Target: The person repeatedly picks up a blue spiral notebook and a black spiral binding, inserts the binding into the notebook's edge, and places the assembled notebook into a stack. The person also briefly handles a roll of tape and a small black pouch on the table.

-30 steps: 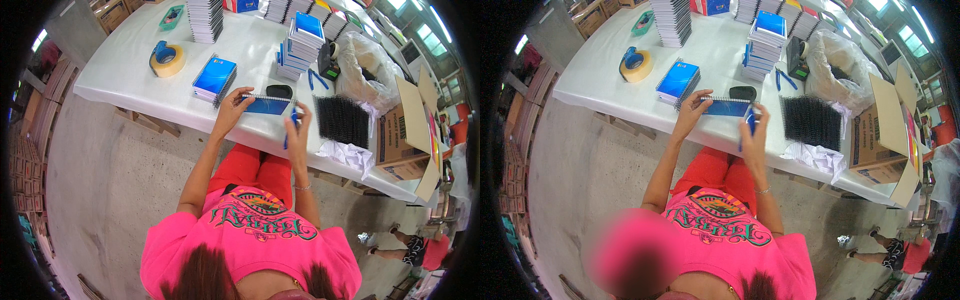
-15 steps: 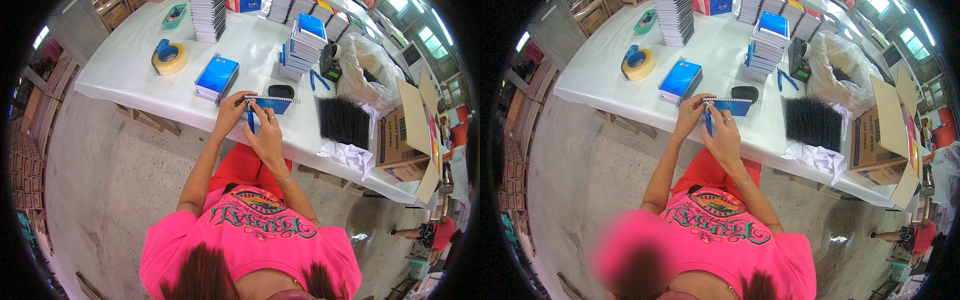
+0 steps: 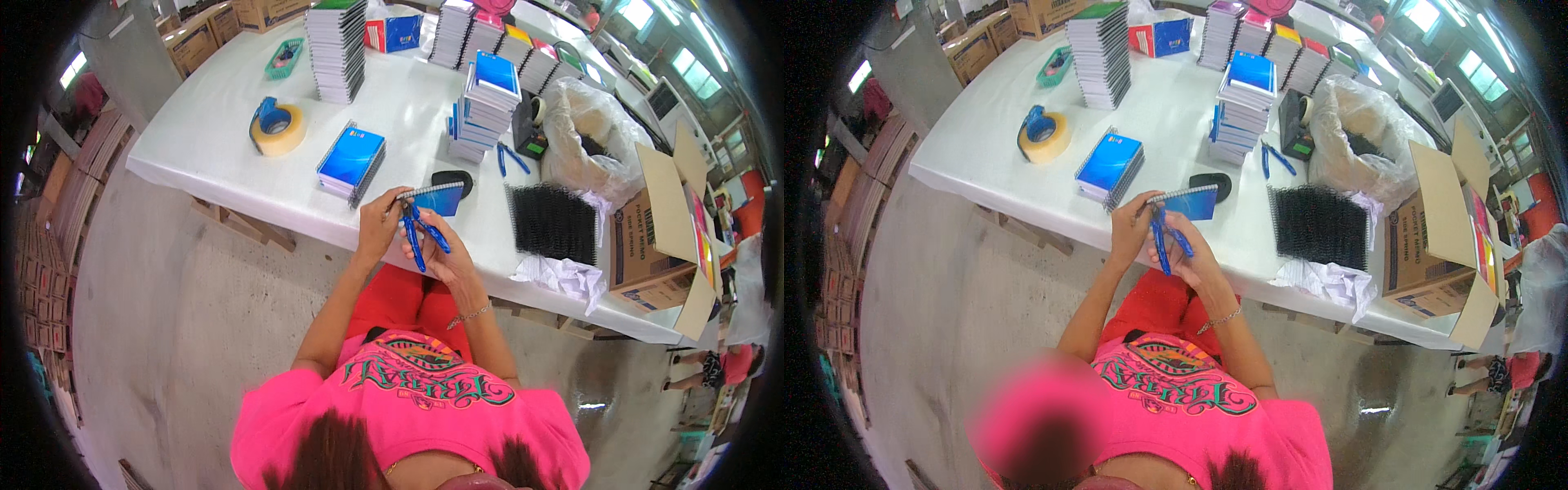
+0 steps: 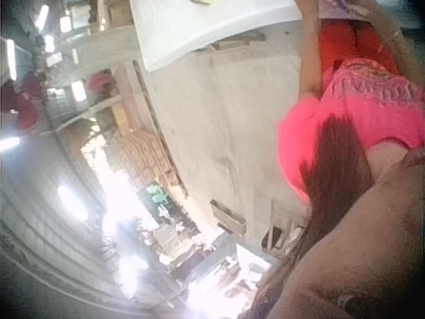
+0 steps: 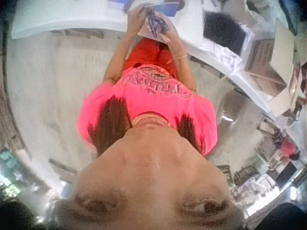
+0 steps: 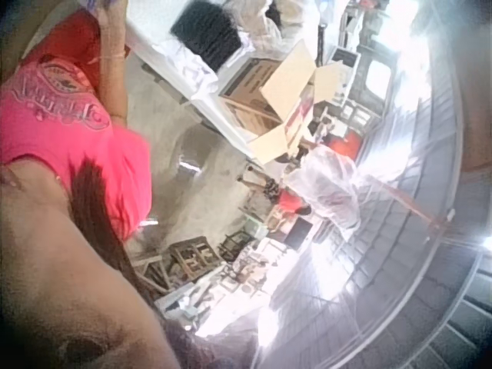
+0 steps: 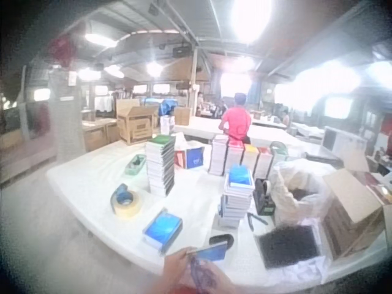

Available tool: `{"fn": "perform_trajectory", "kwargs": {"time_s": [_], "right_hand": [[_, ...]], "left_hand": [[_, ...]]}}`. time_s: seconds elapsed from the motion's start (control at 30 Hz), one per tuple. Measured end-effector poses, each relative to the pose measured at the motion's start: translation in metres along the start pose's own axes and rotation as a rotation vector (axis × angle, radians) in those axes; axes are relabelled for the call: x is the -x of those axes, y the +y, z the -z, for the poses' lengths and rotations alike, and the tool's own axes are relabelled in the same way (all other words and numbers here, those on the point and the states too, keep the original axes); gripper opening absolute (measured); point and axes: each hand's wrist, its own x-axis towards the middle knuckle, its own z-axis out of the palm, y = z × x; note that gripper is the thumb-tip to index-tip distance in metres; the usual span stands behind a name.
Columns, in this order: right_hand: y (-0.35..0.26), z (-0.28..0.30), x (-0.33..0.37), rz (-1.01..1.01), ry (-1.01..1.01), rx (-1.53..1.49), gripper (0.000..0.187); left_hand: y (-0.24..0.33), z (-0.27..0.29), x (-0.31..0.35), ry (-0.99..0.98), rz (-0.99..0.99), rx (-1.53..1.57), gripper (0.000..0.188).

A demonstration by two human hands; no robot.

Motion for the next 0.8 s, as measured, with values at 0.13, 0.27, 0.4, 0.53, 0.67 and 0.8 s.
{"fn": "perform_trajectory", "kwargs": {"time_s": [0.13, 0.27, 0.4, 0.53, 0.67, 0.8], "right_hand": [[-0.009, -0.007, 0.003, -0.009, -0.006, 0.231, 0.032], [-0.038, 0.007, 0.020, 0.230, 0.066, 0.905, 0.038], [-0.066, 0.064, 0.017, 0.554, 0.516, 1.277, 0.044], [-0.063, 0.111, 0.001, 0.746, 0.952, 1.799, 0.047], [-0.044, 0.111, -0.005, 0.812, 1.038, 1.951, 0.047], [-0.045, 0.109, -0.005, 0.823, 1.017, 1.900, 0.046]], "left_hand": [[0.012, -0.001, -0.003, 0.021, 0.035, -0.045, 0.027], [0.024, 0.009, -0.009, 0.111, 0.159, 0.059, 0.024], [0.042, 0.041, -0.028, 0.249, 0.112, 0.145, 0.026], [0.042, 0.066, -0.066, 0.381, 0.055, 0.278, 0.034], [0.014, 0.086, -0.088, 0.441, 0.099, 0.165, 0.035], [-0.010, 0.099, -0.093, 0.417, 0.113, 0.158, 0.034]]}}
